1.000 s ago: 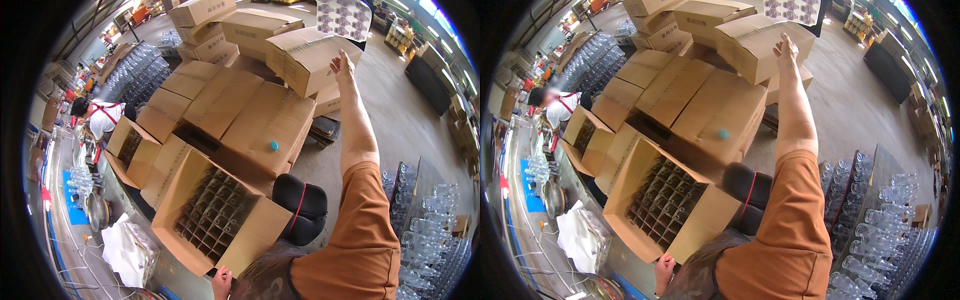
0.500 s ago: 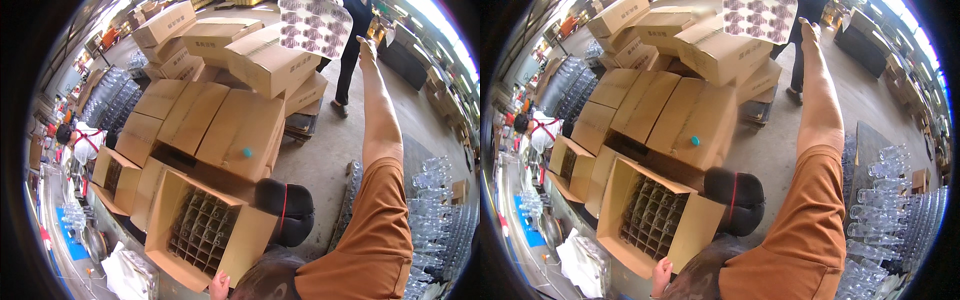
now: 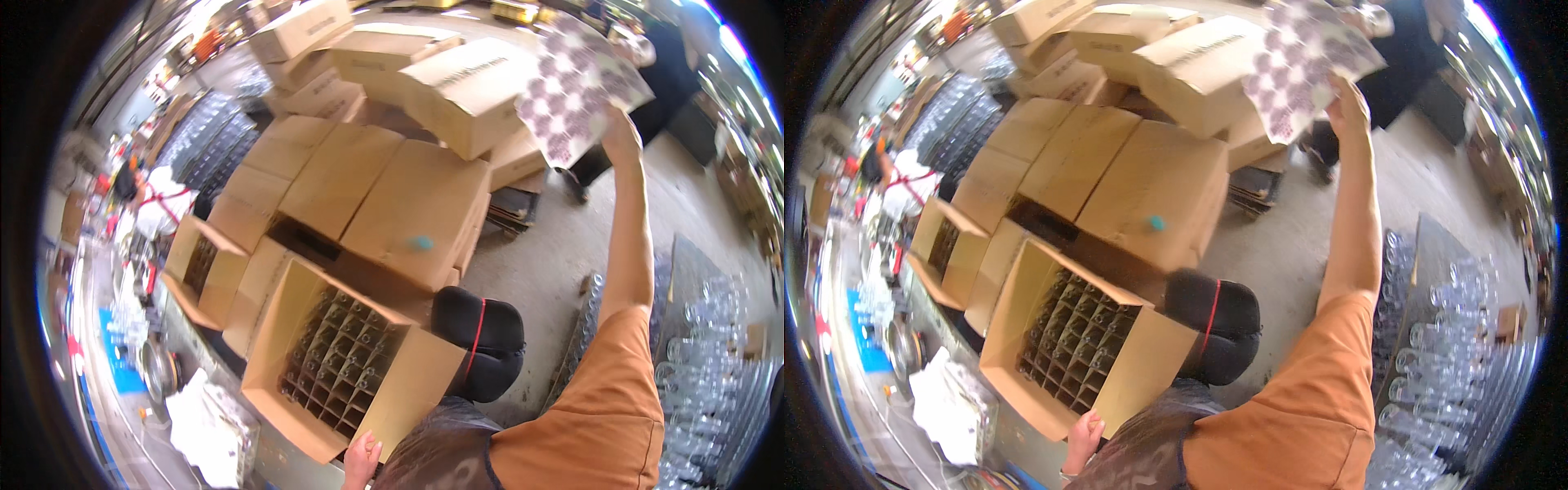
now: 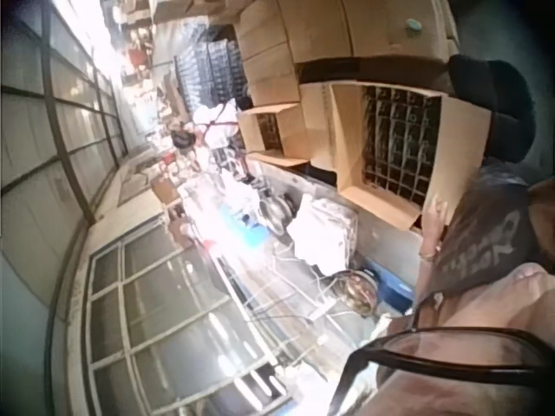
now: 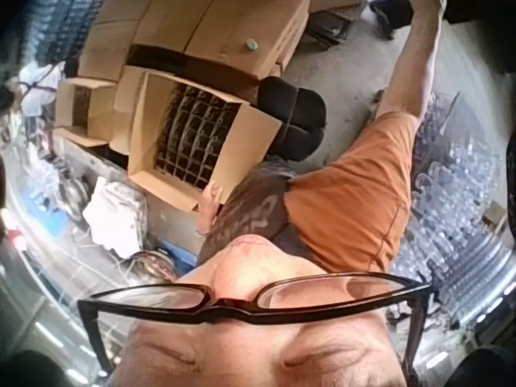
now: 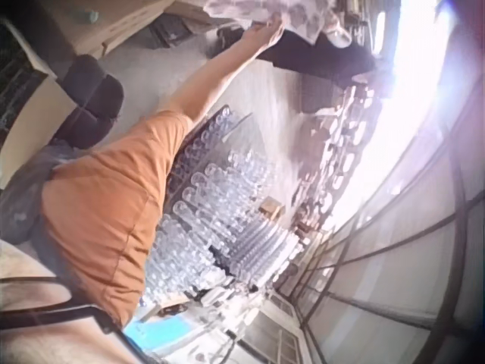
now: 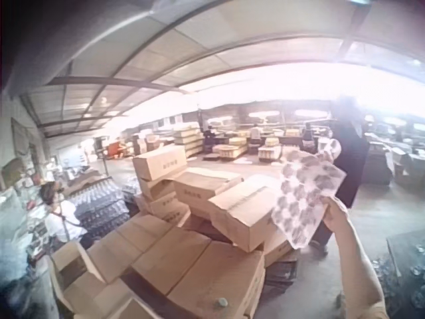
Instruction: The person unpacks clear plastic bottles from a cardboard box and places them on a table. They then apply adhesive labels to each bottle one by one using a handheld labeler, rotating the bottles to ensure proper alignment before setting them aside.
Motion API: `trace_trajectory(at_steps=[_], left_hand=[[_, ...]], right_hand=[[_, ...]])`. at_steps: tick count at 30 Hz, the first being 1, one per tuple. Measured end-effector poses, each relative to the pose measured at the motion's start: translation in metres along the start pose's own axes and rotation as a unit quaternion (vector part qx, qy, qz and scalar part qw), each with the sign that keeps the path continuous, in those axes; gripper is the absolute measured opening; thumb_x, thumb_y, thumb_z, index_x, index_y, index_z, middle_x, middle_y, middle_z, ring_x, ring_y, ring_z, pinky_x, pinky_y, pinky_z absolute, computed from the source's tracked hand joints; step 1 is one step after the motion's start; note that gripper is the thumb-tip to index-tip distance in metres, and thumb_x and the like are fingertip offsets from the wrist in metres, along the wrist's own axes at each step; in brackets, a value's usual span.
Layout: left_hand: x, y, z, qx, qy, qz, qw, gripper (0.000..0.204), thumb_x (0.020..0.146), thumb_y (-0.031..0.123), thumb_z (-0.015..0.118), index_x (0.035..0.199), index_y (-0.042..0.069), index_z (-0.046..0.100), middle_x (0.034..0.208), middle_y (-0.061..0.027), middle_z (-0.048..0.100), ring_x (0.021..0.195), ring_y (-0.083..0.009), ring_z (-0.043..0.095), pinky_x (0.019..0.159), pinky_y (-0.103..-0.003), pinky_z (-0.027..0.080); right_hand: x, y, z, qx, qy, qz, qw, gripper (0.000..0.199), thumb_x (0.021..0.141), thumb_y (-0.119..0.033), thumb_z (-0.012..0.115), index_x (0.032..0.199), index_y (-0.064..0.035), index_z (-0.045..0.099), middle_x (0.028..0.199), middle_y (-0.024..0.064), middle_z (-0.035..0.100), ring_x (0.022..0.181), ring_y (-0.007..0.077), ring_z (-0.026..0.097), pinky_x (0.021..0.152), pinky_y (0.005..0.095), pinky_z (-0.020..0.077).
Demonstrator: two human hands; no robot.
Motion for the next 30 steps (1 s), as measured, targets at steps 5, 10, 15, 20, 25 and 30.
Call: trace_trajectory(at_steps=[5,10,15,20,25,30], left_hand=[[-0.012,0.014,-0.007,-0.017,0.041,0.008,0.999,0.044,0.092,0.030,0.068,0.126,0.003,0.062,0.110,-0.0155,0.071,0.087,-0.0276,0.072,0.078,-0.039,0.056],[-0.051,-0.001,-0.014,-0.126,0.113,-0.014,0.986,0.046,0.094,0.031,0.067,0.129,0.003,0.058,0.115,-0.0153,0.070,0.092,-0.0288,0.071,0.082,-0.038,0.055],[-0.107,-0.021,-0.024,-0.330,0.188,-0.019,0.925,0.043,0.098,0.030,0.065,0.130,0.001,0.060,0.132,-0.0141,0.064,0.111,-0.0198,0.067,0.093,-0.033,0.053],[-0.179,-0.015,-0.055,-0.480,0.303,0.047,0.822,0.050,0.101,0.030,0.059,0.141,0.000,0.052,0.139,-0.0111,0.059,0.125,-0.0169,0.055,0.107,-0.032,0.042],[-0.277,-0.032,-0.065,-0.598,0.426,0.132,0.666,0.067,0.106,0.050,0.040,0.153,0.003,0.032,0.154,-0.0117,0.041,0.139,-0.0195,0.043,0.112,-0.038,0.036],[-0.387,-0.060,-0.036,-0.667,0.622,0.168,0.374,0.075,0.102,0.064,0.031,0.151,0.006,0.035,0.146,-0.0081,0.050,0.130,-0.0193,0.050,0.107,-0.037,0.040]], right_hand=[[-0.024,0.034,0.057,0.034,-0.058,0.025,0.997,0.021,0.092,-0.013,0.066,0.110,-0.0024,0.065,0.104,0.0090,0.069,0.095,0.0220,0.067,0.084,0.0376,0.0574],[-0.119,0.100,0.194,0.126,-0.121,0.111,0.978,0.014,0.095,-0.012,0.062,0.101,-0.0002,0.067,0.097,0.0094,0.070,0.092,0.0204,0.067,0.086,0.0366,0.0562],[-0.304,0.143,0.394,0.170,-0.206,0.216,0.939,0.011,0.092,-0.007,0.063,0.082,-0.0031,0.067,0.068,0.0058,0.065,0.074,0.0170,0.064,0.080,0.0381,0.0560],[-0.519,0.167,0.533,0.237,-0.420,0.334,0.810,0.021,0.093,-0.009,0.063,0.113,-0.0015,0.064,0.110,0.0074,0.068,0.107,0.0204,0.061,0.098,0.0382,0.0462],[-0.755,0.158,0.575,0.218,-0.530,0.473,0.670,0.032,0.093,-0.011,0.060,0.123,0.0012,0.059,0.120,0.0093,0.065,0.113,0.0215,0.061,0.100,0.0384,0.0466],[-0.932,0.139,0.549,0.164,-0.630,0.581,0.489,0.033,0.090,-0.005,0.056,0.123,0.0003,0.060,0.120,0.0080,0.066,0.110,0.0204,0.063,0.098,0.0370,0.0500]])
Point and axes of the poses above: each hand's wrist, its own x-axis towards the middle knuckle, its own z-axis out of the palm, y = z × x, the point moved 6 cm from there along x, towards the middle knuckle
